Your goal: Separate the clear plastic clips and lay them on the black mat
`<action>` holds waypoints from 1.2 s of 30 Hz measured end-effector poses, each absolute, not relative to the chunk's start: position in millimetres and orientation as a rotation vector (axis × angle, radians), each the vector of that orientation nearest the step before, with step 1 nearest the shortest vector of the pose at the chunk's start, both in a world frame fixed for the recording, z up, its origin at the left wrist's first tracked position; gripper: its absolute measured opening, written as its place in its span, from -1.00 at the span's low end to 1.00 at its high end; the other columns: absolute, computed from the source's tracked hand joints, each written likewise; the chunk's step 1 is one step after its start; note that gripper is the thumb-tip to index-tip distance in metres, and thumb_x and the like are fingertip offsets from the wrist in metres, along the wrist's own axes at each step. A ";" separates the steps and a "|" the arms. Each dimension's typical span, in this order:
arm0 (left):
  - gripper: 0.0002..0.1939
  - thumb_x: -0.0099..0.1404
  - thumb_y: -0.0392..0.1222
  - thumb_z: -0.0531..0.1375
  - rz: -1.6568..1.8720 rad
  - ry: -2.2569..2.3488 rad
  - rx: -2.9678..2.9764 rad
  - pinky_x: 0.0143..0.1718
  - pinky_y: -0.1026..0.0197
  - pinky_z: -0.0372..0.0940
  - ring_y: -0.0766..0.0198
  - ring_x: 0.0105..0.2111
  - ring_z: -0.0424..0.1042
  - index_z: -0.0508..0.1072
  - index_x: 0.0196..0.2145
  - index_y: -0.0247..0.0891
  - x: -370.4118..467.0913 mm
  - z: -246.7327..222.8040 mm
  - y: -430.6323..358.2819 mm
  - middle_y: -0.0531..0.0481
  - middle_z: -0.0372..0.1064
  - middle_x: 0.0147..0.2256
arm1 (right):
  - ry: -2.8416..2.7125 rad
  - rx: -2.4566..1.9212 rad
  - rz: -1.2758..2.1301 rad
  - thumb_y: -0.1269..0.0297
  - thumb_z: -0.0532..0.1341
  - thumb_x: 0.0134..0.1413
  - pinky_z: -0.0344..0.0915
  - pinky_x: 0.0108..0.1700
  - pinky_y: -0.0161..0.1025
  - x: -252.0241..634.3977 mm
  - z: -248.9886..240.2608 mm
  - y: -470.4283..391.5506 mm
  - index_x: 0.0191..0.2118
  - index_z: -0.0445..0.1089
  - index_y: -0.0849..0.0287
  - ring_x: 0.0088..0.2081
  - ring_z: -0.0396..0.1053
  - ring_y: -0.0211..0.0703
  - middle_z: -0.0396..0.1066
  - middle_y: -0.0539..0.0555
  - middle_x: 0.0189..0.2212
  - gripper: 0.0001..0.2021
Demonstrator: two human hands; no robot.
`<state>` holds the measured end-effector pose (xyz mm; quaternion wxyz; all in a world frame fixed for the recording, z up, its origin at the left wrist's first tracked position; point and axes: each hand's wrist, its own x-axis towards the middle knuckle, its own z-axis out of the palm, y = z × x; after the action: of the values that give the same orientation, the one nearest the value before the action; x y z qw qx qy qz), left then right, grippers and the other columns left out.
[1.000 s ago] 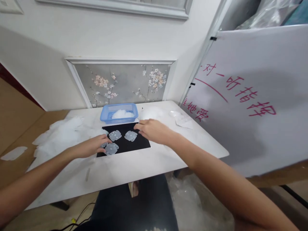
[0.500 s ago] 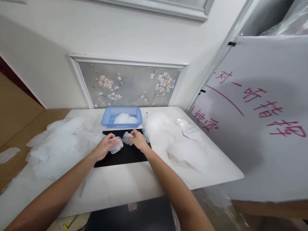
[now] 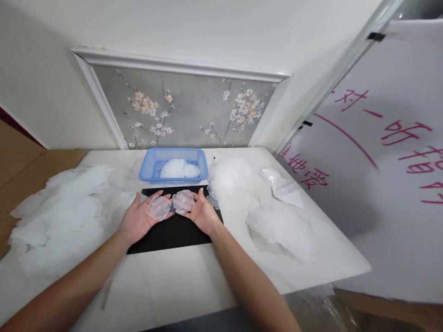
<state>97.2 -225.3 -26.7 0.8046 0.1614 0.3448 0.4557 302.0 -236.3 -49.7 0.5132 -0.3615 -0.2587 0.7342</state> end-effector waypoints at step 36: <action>-0.31 0.31 0.38 -0.03 0.853 0.621 1.017 0.25 -0.21 0.04 -0.15 0.32 0.03 0.39 0.17 -0.10 107.8 -31.0 -243.4 -0.18 0.16 0.29 | -1.083 -1.121 1.349 0.11 0.38 -0.15 0.18 -0.47 -0.35 276.0 -56.7 -258.7 -0.45 0.19 0.13 -0.53 0.20 -0.32 0.30 -0.09 -0.52 -0.66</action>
<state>107.8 -243.4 -31.0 0.7434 0.4642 0.2836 0.3892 276.0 -258.7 -56.7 0.5141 -0.4666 -0.4505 0.5613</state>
